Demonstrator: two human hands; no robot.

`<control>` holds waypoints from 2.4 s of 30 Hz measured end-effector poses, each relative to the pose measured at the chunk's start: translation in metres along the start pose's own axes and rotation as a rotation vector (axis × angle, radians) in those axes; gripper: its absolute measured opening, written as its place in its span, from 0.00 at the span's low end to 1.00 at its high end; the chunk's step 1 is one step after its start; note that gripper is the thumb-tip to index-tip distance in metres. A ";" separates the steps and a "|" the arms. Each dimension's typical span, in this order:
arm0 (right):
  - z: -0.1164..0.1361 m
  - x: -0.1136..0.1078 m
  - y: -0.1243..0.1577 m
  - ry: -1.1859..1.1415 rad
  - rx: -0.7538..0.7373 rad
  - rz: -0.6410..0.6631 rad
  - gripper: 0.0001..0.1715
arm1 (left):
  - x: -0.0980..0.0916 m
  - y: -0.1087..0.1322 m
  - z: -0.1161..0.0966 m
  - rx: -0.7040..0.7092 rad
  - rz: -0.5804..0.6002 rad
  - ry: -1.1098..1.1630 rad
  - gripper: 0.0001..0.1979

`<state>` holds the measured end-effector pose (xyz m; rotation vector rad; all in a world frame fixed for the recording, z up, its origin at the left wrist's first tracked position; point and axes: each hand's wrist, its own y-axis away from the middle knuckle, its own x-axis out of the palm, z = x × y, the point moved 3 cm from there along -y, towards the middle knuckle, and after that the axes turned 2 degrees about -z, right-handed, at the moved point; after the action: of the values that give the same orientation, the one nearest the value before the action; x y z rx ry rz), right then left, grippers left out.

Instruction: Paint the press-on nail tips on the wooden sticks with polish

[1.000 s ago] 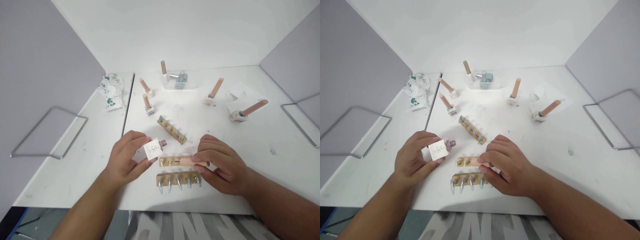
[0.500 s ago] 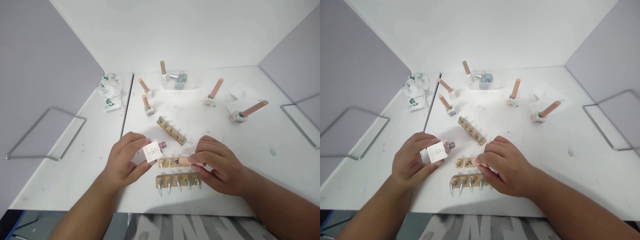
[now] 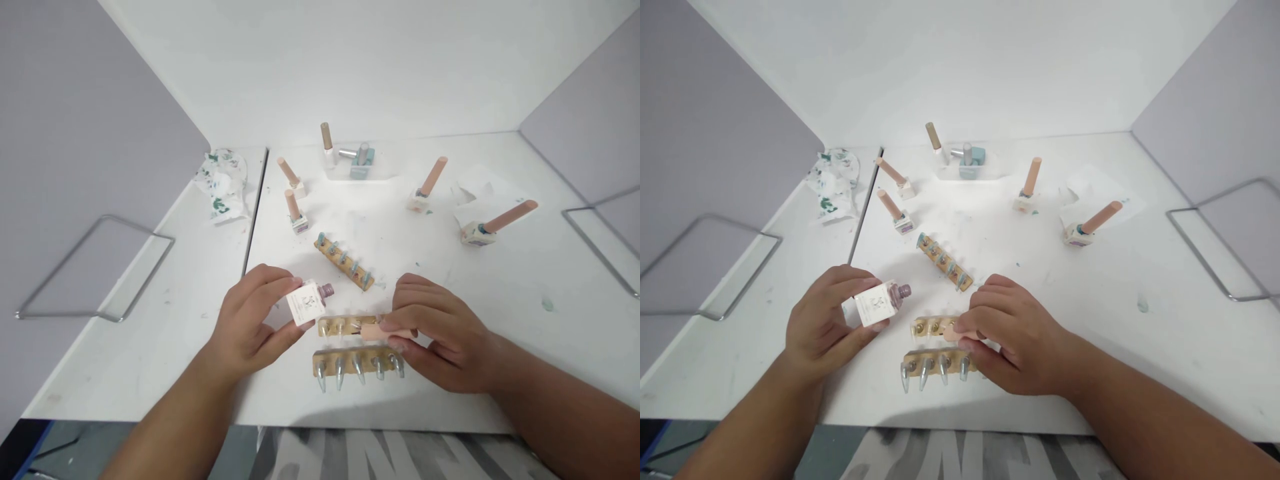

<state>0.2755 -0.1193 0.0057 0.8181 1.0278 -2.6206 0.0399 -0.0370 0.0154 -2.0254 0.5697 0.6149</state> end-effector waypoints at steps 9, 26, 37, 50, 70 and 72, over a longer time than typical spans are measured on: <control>-0.001 0.000 -0.001 0.075 0.022 -0.043 0.08 | 0.001 0.003 0.002 -0.013 0.009 0.021 0.20; 0.000 0.001 0.005 0.169 0.047 -0.094 0.06 | 0.001 0.004 0.004 -0.005 0.007 0.010 0.21; 0.003 -0.005 -0.003 0.041 0.008 -0.076 0.08 | 0.002 0.003 0.003 -0.015 0.005 0.012 0.21; -0.001 -0.005 -0.002 0.119 0.023 -0.104 0.08 | 0.001 0.002 0.002 -0.018 0.003 -0.007 0.21; 0.012 -0.006 0.000 0.025 -0.047 0.116 0.11 | 0.001 0.003 0.004 -0.016 -0.006 0.000 0.21; 0.013 -0.007 0.000 0.038 -0.066 0.118 0.10 | 0.002 0.003 0.003 -0.016 -0.008 -0.007 0.21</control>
<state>0.2758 -0.1283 0.0175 0.8876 1.0375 -2.4688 0.0390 -0.0357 0.0111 -2.0386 0.5544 0.6228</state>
